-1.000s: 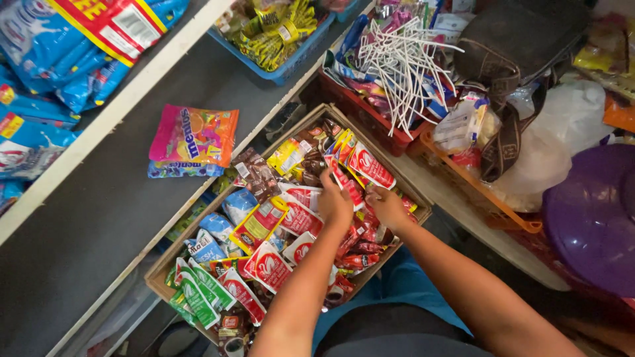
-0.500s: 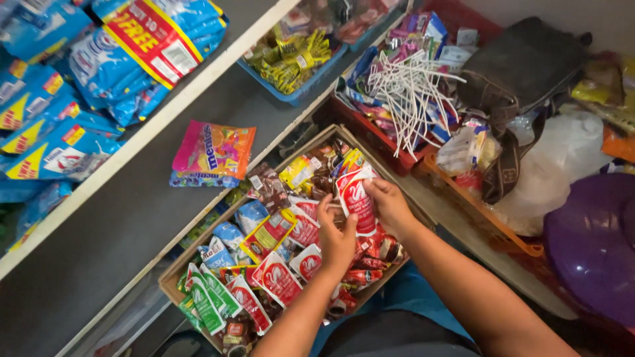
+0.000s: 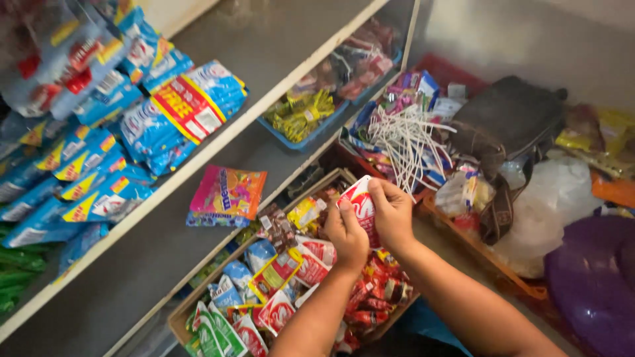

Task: Bundling soy sauce sachets with plastic ties and hanging them on display hooks on a shelf in a grocery store.

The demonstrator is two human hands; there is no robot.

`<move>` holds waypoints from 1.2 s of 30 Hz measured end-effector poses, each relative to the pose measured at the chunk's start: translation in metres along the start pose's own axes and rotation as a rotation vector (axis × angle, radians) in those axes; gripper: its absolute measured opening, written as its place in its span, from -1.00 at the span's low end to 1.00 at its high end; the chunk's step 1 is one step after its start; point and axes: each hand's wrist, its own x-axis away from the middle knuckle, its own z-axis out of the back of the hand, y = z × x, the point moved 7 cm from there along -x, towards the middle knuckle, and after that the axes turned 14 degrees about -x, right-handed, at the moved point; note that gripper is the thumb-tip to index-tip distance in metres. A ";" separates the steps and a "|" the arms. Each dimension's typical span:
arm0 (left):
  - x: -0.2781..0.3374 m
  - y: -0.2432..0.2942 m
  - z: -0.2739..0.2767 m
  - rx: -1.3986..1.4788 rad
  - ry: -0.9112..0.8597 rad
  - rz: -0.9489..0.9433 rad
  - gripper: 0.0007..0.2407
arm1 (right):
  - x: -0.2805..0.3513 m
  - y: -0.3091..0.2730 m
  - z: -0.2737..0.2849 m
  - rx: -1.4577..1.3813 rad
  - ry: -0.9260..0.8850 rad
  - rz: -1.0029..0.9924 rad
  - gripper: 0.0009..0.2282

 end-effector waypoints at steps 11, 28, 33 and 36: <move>-0.082 0.223 -0.046 -0.156 -0.062 -0.687 -0.88 | -0.075 -0.178 -0.044 -0.091 -0.098 0.492 -0.94; -0.215 0.374 -0.246 -0.206 -0.168 -0.862 -0.93 | -0.244 -0.376 -0.027 -0.152 -0.129 0.655 -0.86; -0.253 0.397 -0.291 -0.221 -0.102 -0.859 -0.91 | -0.296 -0.406 -0.031 -0.349 -0.240 0.493 -0.86; -0.272 0.414 -0.312 -0.307 -0.090 -0.862 -0.89 | -0.326 -0.423 -0.028 -0.342 -0.263 0.618 -0.84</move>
